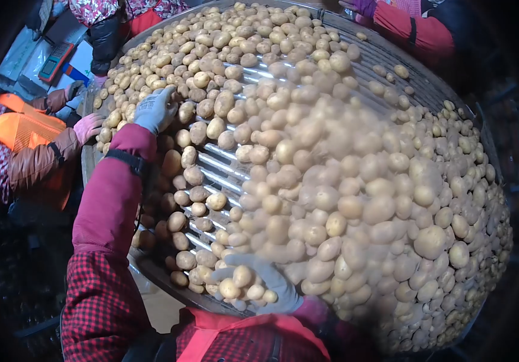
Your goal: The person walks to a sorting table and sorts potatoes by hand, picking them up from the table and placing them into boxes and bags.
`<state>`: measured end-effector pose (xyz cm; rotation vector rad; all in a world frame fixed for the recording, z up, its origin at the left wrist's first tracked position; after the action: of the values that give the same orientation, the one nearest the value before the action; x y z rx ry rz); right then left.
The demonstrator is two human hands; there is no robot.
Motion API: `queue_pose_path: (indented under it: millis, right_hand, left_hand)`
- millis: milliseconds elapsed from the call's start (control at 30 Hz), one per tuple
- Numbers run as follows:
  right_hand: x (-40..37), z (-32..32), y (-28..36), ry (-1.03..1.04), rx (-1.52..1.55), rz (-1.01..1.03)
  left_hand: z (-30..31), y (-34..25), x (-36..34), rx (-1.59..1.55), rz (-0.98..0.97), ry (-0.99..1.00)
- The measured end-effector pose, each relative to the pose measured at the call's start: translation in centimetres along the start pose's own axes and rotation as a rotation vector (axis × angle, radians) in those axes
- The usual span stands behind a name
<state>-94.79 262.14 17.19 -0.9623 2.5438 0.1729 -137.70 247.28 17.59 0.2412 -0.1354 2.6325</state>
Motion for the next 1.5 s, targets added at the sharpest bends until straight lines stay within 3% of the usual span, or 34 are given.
queue_pose_path:
  millis: [33,100,133,200,333,433,533,633,733,800,833,867,900,933,967,1000,1067,1267,1300,1333,1400,1467,1500]
  right_hand:
    - [0.1,-0.2,0.3,-0.046,-0.064,-0.063]
    - [2.1,1.9,1.0,0.146,0.165,-0.490]
    - [2.4,2.4,0.9,0.219,0.237,-0.542]
    - [2.3,2.7,0.4,0.242,0.305,-0.494]
    - [2.2,2.7,0.1,0.274,0.363,-0.476]
    - [2.1,2.9,0.1,0.296,0.390,-0.475]
    - [2.1,2.8,-0.1,0.324,0.421,-0.468]
    - [2.2,2.6,-0.3,0.381,0.510,-0.474]
    - [1.9,2.4,-0.6,0.449,0.642,-0.467]
    - [0.7,2.7,-0.6,0.246,0.328,-0.206]
    - [-0.2,1.8,-0.3,0.136,0.067,-0.094]
    - [-0.3,1.2,-0.6,0.158,-0.021,0.015]
    - [-0.4,0.7,-0.9,0.169,-0.111,0.127]
    - [-0.6,-0.1,-1.2,0.171,-0.197,0.239]
    - [-0.2,-1.0,-0.8,0.256,-0.135,0.255]
    - [0.1,-2.1,-0.7,0.337,-0.068,0.266]
    - [0.9,-3.3,-1.1,0.315,-0.051,0.262]
    - [1.9,-3.7,-4.2,0.177,-0.150,0.213]
    - [1.9,-3.7,-4.6,0.166,-0.167,0.205]
    - [1.8,-3.5,-5.1,0.154,-0.186,0.194]
    - [1.6,-3.2,-5.7,0.136,-0.228,0.185]
    - [1.4,-2.9,-6.3,0.122,-0.267,0.174]
    - [1.3,-2.9,-6.5,0.115,-0.287,0.170]
  left_hand:
    - [-0.7,0.1,0.8,0.049,-0.005,0.063]
    - [-3.1,1.4,3.0,0.124,-0.025,0.121]
    - [-4.9,2.9,4.2,0.106,-0.038,0.138]
    - [-4.4,2.1,5.4,0.160,-0.006,0.256]
    - [-2.8,0.7,5.4,0.228,0.053,0.289]
    - [-1.1,-0.9,5.0,0.255,0.182,0.498]
    - [-0.4,-1.2,4.0,0.240,0.218,0.420]
    - [-0.8,-0.8,2.7,0.071,0.087,0.297]
    - [1.3,0.0,-0.9,-0.271,0.234,0.081]
    - [1.8,1.0,-4.0,-0.611,0.317,0.057]
    - [5.2,-0.7,-6.7,-0.716,0.348,0.069]
    - [3.8,0.7,-8.6,-0.766,0.273,-0.090]
    - [4.3,0.5,-11.4,-1.002,0.297,-0.124]
    - [4.4,0.9,-14.2,-1.022,0.279,-0.200]
    - [4.6,1.2,-17.0,-1.039,0.258,-0.275]
    - [5.4,0.9,-20.6,-1.300,0.435,-0.212]
    - [7.0,1.2,-27.7,-1.361,0.555,-0.281]
    - [10.5,5.1,-53.4,-0.856,0.971,-0.573]
    - [10.9,5.8,-58.6,-0.867,1.165,-0.606]
    - [11.4,5.9,-63.6,-0.872,1.239,-0.694]
    - [11.9,5.5,-73.7,-0.881,1.371,-0.872]
    - [11.4,4.4,-84.5,-0.399,1.485,-0.838]
    - [13.9,0.7,-84.1,-0.593,1.728,-0.919]
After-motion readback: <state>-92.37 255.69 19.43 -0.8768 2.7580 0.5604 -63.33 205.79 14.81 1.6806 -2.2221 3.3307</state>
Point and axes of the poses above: each hand's wrist, its own x-axis towards the middle knuckle, its own z-axis out of the back of the hand, y = z × x, the point moved 4 cm from there along x, towards the middle knuckle, and after that the axes turned 1 degree about x, right-handed, at the moved point
